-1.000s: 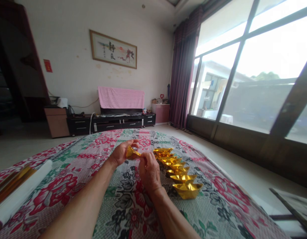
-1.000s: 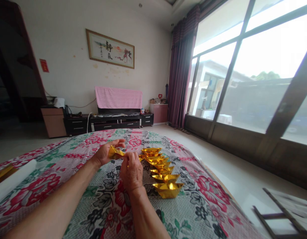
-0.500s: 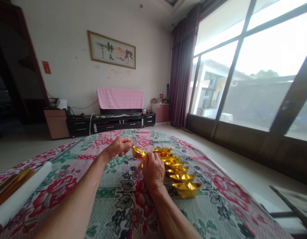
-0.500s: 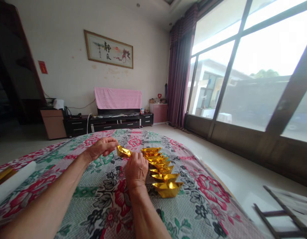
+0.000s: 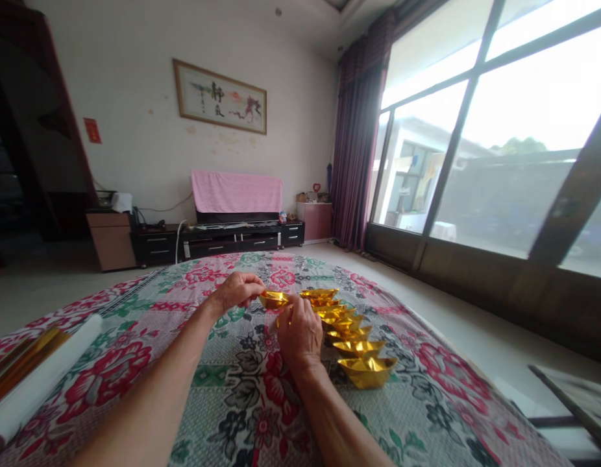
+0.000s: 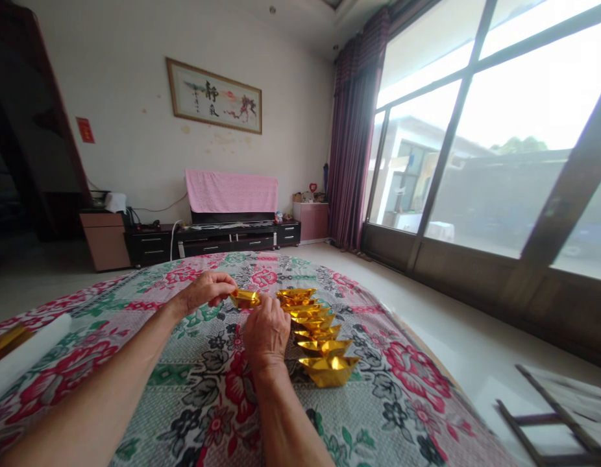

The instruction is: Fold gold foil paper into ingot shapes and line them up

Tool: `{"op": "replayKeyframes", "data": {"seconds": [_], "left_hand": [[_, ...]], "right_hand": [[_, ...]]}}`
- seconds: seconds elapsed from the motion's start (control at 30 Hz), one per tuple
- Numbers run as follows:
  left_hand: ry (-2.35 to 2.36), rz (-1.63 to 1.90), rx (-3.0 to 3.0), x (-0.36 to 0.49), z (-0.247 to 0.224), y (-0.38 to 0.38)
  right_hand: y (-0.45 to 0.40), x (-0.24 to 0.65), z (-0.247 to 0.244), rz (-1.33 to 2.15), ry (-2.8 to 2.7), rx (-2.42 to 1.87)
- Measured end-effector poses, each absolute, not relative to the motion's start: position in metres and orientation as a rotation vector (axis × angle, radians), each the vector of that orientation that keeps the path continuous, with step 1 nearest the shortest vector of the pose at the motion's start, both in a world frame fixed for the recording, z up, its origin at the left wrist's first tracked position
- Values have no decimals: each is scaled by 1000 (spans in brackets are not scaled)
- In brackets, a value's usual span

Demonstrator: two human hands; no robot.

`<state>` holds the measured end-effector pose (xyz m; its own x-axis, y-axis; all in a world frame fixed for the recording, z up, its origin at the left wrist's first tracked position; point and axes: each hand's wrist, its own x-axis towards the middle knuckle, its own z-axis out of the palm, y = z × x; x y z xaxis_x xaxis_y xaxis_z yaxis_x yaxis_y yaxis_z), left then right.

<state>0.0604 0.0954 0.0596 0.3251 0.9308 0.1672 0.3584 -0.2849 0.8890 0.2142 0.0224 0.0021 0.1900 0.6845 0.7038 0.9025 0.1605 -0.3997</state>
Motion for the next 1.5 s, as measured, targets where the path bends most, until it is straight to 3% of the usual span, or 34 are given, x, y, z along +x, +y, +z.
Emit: {"op": "replayKeyframes", "data": {"seconds": [0.2, 0.43, 1.23, 1.43, 1.5], "left_hand": [[1301, 1140, 1743, 61, 38, 108], [1373, 1142, 1903, 78, 19, 111], [1435, 1089, 1946, 92, 17, 107], [1472, 1339, 1936, 81, 25, 106], [1404, 1273, 1919, 73, 30, 103]], "right_hand": [[12, 206, 5, -222, -1700, -1494], [8, 205, 2, -186, -1950, -1387], [8, 205, 0, -130, -1956, -1371], [8, 208, 6, -169, -1819, -1380], [8, 209, 8, -187, -1724, -1407]]}}
